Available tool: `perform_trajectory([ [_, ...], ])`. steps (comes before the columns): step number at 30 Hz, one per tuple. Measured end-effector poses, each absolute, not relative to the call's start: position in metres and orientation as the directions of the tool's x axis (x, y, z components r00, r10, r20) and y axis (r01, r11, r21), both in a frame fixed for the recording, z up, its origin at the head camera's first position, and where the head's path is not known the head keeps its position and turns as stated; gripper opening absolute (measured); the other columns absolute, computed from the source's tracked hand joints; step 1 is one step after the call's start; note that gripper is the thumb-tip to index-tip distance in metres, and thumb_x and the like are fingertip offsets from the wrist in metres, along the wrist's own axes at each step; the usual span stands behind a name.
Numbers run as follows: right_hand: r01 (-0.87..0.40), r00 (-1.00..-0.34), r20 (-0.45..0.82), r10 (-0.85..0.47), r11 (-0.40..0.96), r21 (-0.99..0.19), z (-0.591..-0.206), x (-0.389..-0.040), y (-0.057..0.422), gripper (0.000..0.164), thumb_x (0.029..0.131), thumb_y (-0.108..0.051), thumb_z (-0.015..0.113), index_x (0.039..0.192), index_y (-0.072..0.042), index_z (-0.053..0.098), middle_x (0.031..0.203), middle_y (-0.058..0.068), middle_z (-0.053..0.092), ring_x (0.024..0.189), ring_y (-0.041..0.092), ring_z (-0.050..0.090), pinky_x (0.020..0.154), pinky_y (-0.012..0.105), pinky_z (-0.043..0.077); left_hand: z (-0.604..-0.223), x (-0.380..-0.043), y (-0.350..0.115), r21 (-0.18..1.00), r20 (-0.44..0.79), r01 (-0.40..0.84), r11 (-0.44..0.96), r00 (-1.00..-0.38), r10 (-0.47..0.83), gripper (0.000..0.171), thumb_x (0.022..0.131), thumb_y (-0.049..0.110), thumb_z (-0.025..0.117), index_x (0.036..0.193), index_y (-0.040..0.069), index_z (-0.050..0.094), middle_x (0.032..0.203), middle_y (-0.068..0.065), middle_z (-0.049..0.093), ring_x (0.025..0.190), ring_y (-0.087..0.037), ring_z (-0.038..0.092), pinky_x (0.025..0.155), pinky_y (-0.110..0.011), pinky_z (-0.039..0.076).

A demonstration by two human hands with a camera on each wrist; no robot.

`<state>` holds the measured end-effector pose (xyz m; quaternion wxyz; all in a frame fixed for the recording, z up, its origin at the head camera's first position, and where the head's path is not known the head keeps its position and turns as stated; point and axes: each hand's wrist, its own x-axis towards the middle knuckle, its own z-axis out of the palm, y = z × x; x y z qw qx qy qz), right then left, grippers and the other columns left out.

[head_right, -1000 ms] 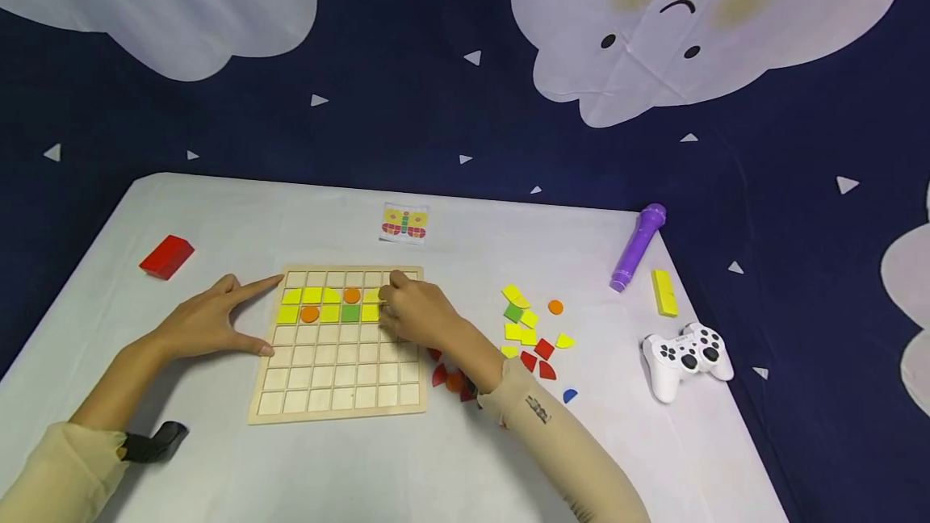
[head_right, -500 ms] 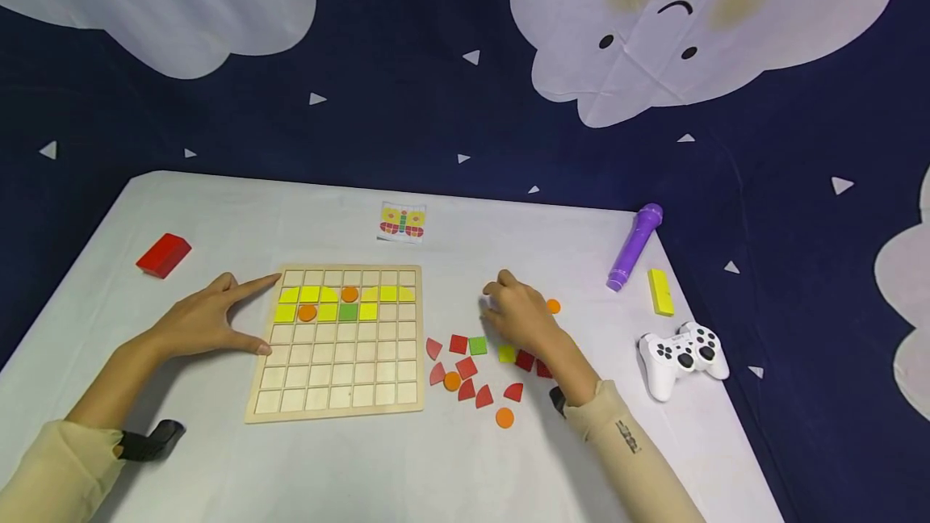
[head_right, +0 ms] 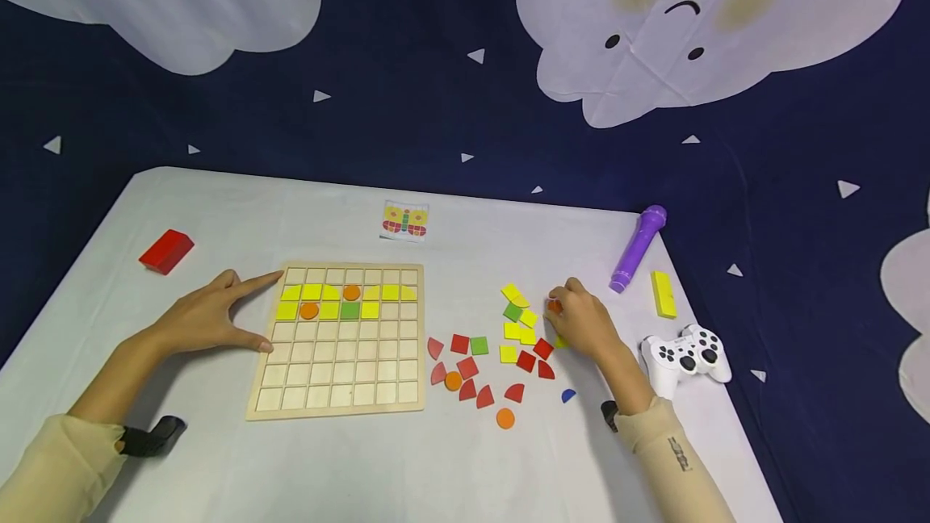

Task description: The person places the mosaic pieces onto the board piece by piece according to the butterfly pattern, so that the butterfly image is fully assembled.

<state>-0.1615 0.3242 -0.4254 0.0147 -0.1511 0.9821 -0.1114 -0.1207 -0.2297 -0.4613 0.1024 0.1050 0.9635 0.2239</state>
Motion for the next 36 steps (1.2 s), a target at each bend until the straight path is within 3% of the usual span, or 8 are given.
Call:
perform_trajectory([
  [6, -0.268, -0.961, -0.022, -0.277, 0.945, -0.189, -0.427, -0.164, 0.335, 0.032, 0.085, -0.011, 0.075, 0.109, 0.009, 0.069, 0.094, 0.017, 0.059, 0.078, 0.027, 0.058, 0.076, 0.047, 0.052, -0.462, -0.121, -0.229, 0.454, -0.154, 0.154, 0.878, -0.957, 0.247, 0.116, 0.057, 0.075, 0.079, 0.153, 0.022, 0.040, 0.087, -0.007, 0.041, 0.063, -0.018, 0.036, 0.055, -0.030, 0.029],
  [23, -0.237, -0.970, 0.007, -0.244, 0.937, -0.257, -0.430, -0.166, 0.336, 0.030, 0.083, -0.017, 0.076, 0.099, 0.008, 0.071, 0.085, 0.013, 0.055, 0.073, 0.023, 0.051, 0.067, 0.036, 0.044, -0.460, -0.122, -0.228, 0.448, -0.166, 0.148, 0.882, -0.955, 0.244, 0.117, 0.057, 0.075, 0.079, 0.153, 0.021, 0.039, 0.088, -0.007, 0.041, 0.064, -0.018, 0.037, 0.056, -0.030, 0.030],
  [36, -0.389, -0.920, 0.070, -0.386, 0.874, -0.291, -0.418, -0.161, 0.269, 0.029, 0.083, -0.019, 0.077, 0.099, 0.004, 0.072, 0.091, 0.011, 0.056, 0.074, 0.021, 0.055, 0.070, 0.037, 0.053, -0.459, -0.120, -0.229, 0.449, -0.164, 0.149, 0.881, -0.956, 0.245, 0.117, 0.057, 0.074, 0.080, 0.153, 0.020, 0.040, 0.087, -0.007, 0.041, 0.064, -0.018, 0.036, 0.056, -0.030, 0.029],
])
